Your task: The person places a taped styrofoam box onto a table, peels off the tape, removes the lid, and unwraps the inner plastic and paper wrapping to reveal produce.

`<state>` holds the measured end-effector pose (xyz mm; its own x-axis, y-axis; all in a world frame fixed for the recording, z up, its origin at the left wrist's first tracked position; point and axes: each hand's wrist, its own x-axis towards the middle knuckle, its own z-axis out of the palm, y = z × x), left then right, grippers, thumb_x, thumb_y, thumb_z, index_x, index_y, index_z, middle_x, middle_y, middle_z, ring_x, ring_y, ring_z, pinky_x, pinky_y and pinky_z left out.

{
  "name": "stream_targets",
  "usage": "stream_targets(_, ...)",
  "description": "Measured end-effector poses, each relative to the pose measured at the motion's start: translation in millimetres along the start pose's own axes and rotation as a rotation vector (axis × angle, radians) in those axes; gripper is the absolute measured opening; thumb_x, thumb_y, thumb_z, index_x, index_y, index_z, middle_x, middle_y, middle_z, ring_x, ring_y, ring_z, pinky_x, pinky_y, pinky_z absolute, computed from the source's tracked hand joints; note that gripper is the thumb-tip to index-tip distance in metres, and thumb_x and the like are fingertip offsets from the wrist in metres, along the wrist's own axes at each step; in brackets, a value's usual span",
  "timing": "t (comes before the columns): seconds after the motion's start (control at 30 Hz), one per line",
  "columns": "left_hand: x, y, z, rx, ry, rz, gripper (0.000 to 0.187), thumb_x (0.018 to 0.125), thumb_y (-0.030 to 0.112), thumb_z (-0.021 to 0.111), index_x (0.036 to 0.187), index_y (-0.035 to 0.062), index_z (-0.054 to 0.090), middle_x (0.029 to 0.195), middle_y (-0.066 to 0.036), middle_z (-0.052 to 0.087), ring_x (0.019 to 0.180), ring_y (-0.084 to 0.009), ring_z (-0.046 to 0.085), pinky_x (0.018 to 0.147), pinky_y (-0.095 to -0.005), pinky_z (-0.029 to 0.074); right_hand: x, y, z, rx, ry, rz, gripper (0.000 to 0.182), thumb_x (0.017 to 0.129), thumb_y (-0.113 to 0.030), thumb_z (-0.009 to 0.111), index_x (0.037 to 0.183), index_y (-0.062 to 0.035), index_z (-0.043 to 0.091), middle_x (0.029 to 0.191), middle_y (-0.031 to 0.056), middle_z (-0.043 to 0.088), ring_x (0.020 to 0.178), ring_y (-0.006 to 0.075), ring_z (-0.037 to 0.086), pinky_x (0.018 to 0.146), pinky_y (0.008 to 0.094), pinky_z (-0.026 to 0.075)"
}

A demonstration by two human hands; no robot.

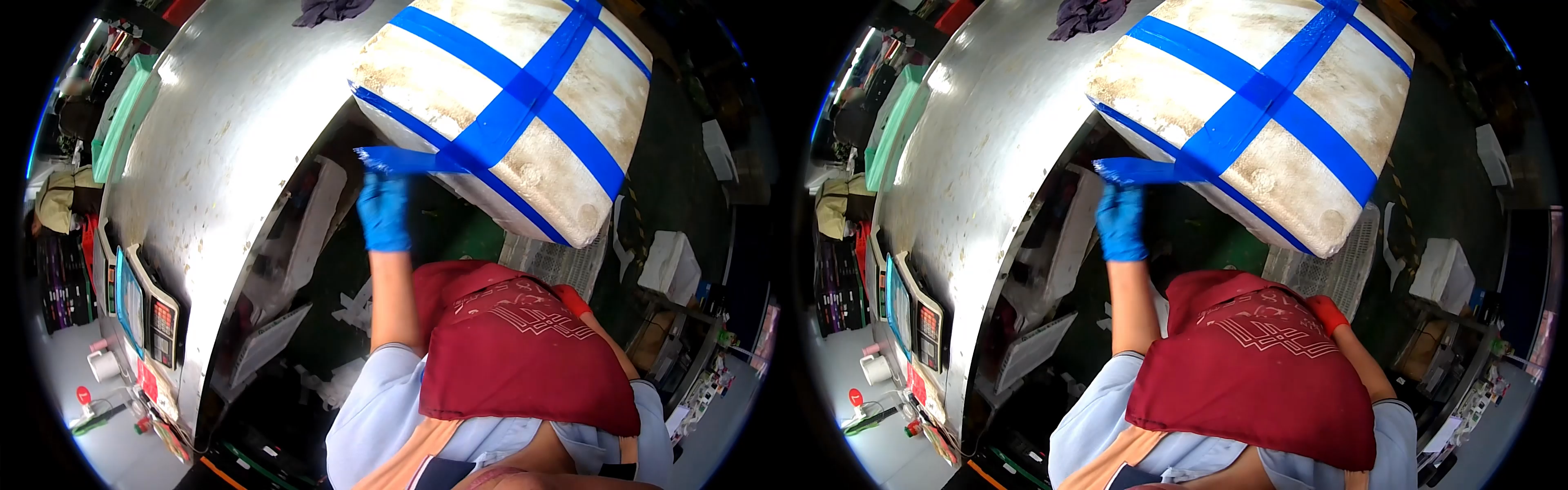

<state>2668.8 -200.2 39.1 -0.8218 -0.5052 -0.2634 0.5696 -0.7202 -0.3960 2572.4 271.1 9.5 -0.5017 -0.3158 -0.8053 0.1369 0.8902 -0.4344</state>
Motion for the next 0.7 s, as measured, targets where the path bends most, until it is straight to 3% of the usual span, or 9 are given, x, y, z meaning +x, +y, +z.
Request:
stream_targets(0.03,-16,2,15,0.081,-0.135,0.066,0.030,0.091,0.008,0.043,0.117,-0.0065,0.048,0.121,-0.025,0.050,0.112,-0.0364,0.049,0.102,-0.0511,0.033,-1,-2,0,0.003,-0.007,0.004,0.035,0.086,-0.028,0.049,0.101,0.0016,0.063,0.103,0.0181,0.061,0.098,0.0257,0.058,0.084,0.0331,0.042)
stream_targets(0.1,-53,-31,57,0.378,0.019,0.067,0.022,0.089,0.005,0.050,0.108,-0.0052,0.053,0.108,-0.017,0.059,0.105,-0.0268,0.054,0.098,-0.0443,0.039,4,9,0,-0.011,-0.012,-0.028,0.034,0.086,-0.026,0.049,0.101,0.0009,0.063,0.101,0.0176,0.062,0.097,0.0263,0.059,0.084,0.0331,0.042)
stream_targets(0.23,-112,-71,68,0.694,0.061,0.033,0.021,0.086,0.008,0.056,0.105,-0.0024,0.056,0.109,-0.014,0.059,0.102,-0.0243,0.056,0.098,-0.0387,0.040,19,3,4,0.025,-0.047,-0.150,0.031,0.086,-0.024,0.050,0.100,-0.0002,0.063,0.098,0.0166,0.064,0.093,0.0274,0.060,0.081,0.0331,0.044)
stream_targets(0.33,-132,-55,44,0.649,0.164,0.074,0.028,0.085,0.008,0.059,0.110,-0.0017,0.053,0.112,-0.014,0.057,0.103,-0.0259,0.055,0.094,-0.0394,0.044,11,-72,20,-0.133,0.081,-0.539,0.030,0.088,-0.023,0.050,0.102,-0.0001,0.061,0.096,0.0153,0.065,0.090,0.0257,0.061,0.076,0.0323,0.046)
stream_targets(0.4,-138,-49,44,0.623,0.207,0.054,0.036,0.085,0.007,0.059,0.117,-0.0040,0.048,0.117,-0.017,0.054,0.105,-0.0281,0.055,0.092,-0.0402,0.047,-7,-145,28,0.006,-0.022,-0.737,0.029,0.090,-0.022,0.050,0.106,-0.0003,0.060,0.096,0.0131,0.065,0.087,0.0246,0.062,0.073,0.0323,0.047)
stream_targets(0.57,-145,-34,56,0.569,0.348,-0.141,0.035,0.085,0.007,0.059,0.117,-0.0030,0.049,0.117,-0.015,0.055,0.106,-0.0275,0.054,0.093,-0.0394,0.046,-39,-290,36,1.062,-0.586,-0.440,0.034,0.090,-0.026,0.054,0.116,-0.0049,0.055,0.112,0.0117,0.059,0.105,0.0226,0.055,0.086,0.0373,0.045)
stream_targets(0.63,-139,-21,48,0.528,0.355,-0.200,0.035,0.085,0.007,0.060,0.117,-0.0028,0.050,0.117,-0.016,0.055,0.107,-0.0277,0.054,0.094,-0.0395,0.046,7,-295,60,1.438,-0.705,-0.202,0.033,0.086,-0.029,0.060,0.112,-0.0078,0.057,0.109,0.0096,0.060,0.102,0.0221,0.055,0.087,0.0401,0.044)
stream_targets(0.67,-139,-17,49,0.534,0.318,-0.258,0.034,0.085,0.007,0.059,0.116,-0.0022,0.051,0.117,-0.016,0.055,0.107,-0.0280,0.054,0.094,-0.0399,0.046,4,-311,60,1.536,-0.715,-0.204,0.030,0.083,-0.030,0.064,0.104,-0.0099,0.058,0.106,0.0076,0.060,0.097,0.0232,0.055,0.086,0.0396,0.045)
stream_targets(0.7,-135,-10,49,0.563,0.334,-0.282,0.032,0.085,0.008,0.059,0.115,-0.0011,0.052,0.117,-0.016,0.055,0.108,-0.0283,0.053,0.095,-0.0401,0.044,6,-321,65,1.597,-0.558,-0.167,0.025,0.083,-0.024,0.064,0.104,-0.0106,0.058,0.100,0.0058,0.061,0.095,0.0217,0.056,0.085,0.0411,0.045)
